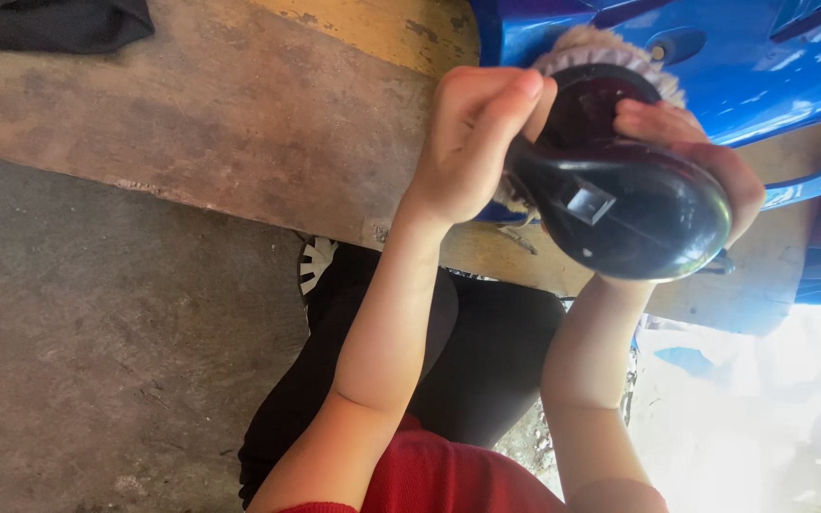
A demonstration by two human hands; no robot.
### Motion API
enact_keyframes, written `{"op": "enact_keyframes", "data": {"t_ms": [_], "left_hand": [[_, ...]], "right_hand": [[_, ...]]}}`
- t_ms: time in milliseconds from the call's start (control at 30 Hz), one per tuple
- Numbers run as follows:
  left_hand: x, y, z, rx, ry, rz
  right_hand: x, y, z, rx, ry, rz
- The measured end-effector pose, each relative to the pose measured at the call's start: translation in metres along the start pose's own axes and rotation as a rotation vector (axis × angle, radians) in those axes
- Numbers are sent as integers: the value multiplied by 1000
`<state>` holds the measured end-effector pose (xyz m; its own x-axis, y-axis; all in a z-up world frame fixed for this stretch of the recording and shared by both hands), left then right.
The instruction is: The person uses a handheld electric polisher with a buffing pad to polish a blue motorcycle fairing. The person moves the tool across the surface of the fairing, which is resting on a wooden workbench.
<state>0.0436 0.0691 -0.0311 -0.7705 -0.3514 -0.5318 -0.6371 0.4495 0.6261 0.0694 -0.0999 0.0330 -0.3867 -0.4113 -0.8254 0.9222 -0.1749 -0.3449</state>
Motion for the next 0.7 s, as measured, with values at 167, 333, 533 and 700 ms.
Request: {"op": "enact_keyframes", "data": {"t_ms": [167,333,533,700], "left_hand": [[-4,-2,13,76,107,10],[4,-12,24,141,213,38],[6,-8,0,82,134,2],[2,-5,18,60,209,-57]], "right_hand": [[-20,8,-16,-24,-36,68],[-20,0,-21,20,-119,75],[-18,-3,-10,-1,-112,80],[-24,11,-26,-30,-52,84]]}}
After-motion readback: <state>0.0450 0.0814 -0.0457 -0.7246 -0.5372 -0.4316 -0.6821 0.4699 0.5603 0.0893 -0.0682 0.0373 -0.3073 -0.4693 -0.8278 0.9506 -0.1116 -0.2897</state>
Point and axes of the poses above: each hand's wrist, its own x-axis away from the middle knuckle, its own z-axis out of the back of the hand, y = z × x, the point moved 3 cm from there along -x, towards the middle knuckle, and after that the axes turned 2 degrees about x, right-handed, at the moved point
